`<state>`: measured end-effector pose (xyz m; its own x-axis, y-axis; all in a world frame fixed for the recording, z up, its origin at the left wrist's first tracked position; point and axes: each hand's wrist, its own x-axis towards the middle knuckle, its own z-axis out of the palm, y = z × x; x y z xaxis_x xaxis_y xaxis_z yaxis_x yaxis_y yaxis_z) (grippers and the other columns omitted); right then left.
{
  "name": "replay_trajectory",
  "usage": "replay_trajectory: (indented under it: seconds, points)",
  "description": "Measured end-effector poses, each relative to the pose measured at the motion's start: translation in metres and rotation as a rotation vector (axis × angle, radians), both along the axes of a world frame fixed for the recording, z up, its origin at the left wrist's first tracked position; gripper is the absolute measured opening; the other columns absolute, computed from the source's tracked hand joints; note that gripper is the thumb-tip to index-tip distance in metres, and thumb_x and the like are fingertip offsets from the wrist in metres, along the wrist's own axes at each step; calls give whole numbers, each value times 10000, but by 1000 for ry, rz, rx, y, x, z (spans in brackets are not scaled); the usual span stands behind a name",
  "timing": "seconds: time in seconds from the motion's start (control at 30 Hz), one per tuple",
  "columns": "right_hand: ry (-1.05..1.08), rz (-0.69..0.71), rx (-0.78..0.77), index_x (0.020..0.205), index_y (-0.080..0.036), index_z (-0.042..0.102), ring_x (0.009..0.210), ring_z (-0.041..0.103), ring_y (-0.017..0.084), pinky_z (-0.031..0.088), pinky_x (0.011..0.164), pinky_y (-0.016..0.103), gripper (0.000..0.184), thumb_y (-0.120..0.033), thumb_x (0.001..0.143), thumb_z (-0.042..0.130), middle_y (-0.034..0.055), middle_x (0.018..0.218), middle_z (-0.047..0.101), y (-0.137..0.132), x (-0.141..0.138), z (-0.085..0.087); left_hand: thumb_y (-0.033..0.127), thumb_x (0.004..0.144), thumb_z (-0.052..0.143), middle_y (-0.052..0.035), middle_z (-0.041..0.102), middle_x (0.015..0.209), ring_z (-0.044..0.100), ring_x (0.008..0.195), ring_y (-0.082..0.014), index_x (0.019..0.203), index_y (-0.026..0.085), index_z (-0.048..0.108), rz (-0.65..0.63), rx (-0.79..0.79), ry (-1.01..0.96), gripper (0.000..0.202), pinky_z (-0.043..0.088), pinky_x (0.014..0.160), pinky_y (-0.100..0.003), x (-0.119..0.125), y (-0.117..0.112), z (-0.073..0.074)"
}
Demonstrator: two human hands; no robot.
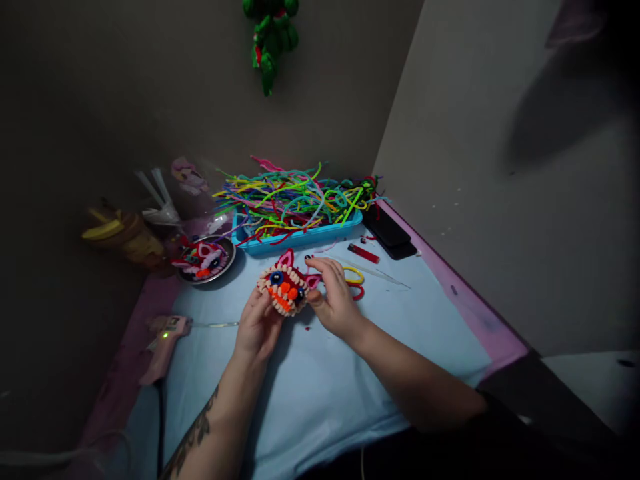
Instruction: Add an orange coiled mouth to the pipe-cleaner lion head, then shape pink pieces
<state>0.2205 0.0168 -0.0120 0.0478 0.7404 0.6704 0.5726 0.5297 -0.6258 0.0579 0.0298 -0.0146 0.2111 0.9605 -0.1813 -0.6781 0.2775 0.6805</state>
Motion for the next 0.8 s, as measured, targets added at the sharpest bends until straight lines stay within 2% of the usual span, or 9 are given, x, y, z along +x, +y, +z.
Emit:
replay_trajectory:
  seconds: [0.1,0.2,0.27,0.5,0.63,0.8]
  points:
    - [-91,-23,133,1154,-193,628,1061,553,263,442,969,476,523,-587,966,339,122,1067,630,-8,-3,4,250,778,747,-76,746,1074,689,1001,-219,1098,165,676,81,-57,-70,339,542,907,-343,-3,3,1]
    - [-184,25,154,1019,-237,714,1004,529,243,455,926,437,307,-430,952,485,84,978,630,-16,-9,3,230,825,687,-75,760,1001,689,996,-204,1042,153,696,163,-93,-122,229,521,946,-338,-6,5,1]
    - [-224,49,157,1023,-252,730,1017,503,241,456,921,423,232,-362,920,553,74,985,633,-19,-14,1,218,845,656,-72,762,978,692,984,-194,1016,155,703,187,-111,-139,189,518,950,-331,-8,6,1]
    - [-322,84,142,1211,-234,675,1046,480,250,436,948,438,341,-326,892,595,89,1059,633,-19,-22,-8,279,808,709,-37,747,1048,668,1072,-206,1054,212,692,173,-24,-89,255,505,991,-330,-12,5,-5]
    - [-332,92,118,1195,-245,682,1036,494,244,437,944,429,327,-330,890,599,77,1072,641,-20,-25,-8,290,797,717,-26,744,1061,658,1091,-197,1028,226,698,181,6,-77,240,496,1002,-319,-10,3,-5]
    - [-296,102,162,1188,-223,683,1028,495,244,447,944,429,321,-302,887,605,87,1055,633,-20,-24,-7,302,801,710,-38,740,1109,642,1121,-212,1007,237,711,196,21,-65,216,500,999,-328,-9,2,-2]
